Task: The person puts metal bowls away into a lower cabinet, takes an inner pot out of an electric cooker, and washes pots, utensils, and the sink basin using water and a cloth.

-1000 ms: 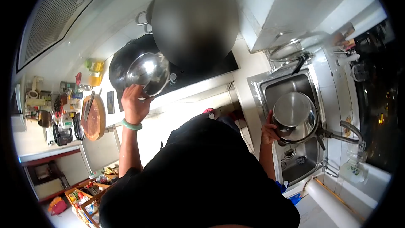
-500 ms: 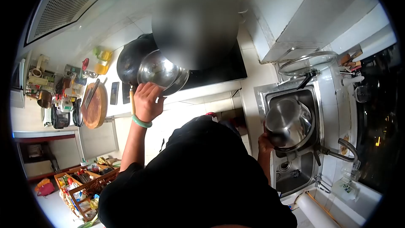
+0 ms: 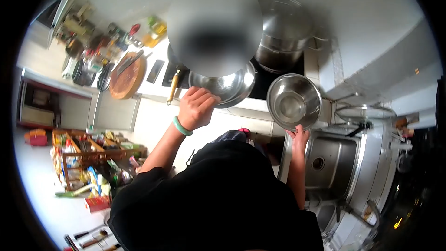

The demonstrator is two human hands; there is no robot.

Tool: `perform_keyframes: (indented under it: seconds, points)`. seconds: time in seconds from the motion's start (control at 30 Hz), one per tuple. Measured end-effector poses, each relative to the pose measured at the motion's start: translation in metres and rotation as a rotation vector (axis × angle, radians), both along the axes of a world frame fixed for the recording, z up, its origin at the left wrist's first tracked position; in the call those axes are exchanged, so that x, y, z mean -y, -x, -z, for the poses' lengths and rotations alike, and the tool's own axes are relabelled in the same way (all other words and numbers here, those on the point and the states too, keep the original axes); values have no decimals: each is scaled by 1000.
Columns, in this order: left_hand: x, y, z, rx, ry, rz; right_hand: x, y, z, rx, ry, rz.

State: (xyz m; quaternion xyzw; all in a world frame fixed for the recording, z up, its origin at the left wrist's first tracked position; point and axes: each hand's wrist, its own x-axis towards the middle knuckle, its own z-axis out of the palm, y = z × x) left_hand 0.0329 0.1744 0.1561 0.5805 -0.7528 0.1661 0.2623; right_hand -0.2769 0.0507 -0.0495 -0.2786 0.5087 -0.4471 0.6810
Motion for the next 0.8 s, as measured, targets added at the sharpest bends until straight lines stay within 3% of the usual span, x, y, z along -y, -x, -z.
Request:
perform_keyframes:
  seconds: [0.37,0.57,0.6,0.67,0.7,0.77,0.8]
  points:
    - [-55,-8,19,-137,-103,-238,46,-25,29,21,-97,-25]
    - [-98,-43,37,-209,-142,-292,25,-32,24,332,-181,-43]
    - [-105,-52,39,-221,-130,-311,27,-36,13,489,-423,18]
    - [-121,-73,45,-261,-136,-284,17,-55,2,162,-470,253]
    - [-130,-86,50,-257,-133,-269,13,-58,10,153,-462,246]
    - [-149,-112,54,-259,-160,-249,4,-61,36,-335,-373,208]
    - [-162,-128,54,-256,-192,-226,-26,-105,0,-448,-266,93]
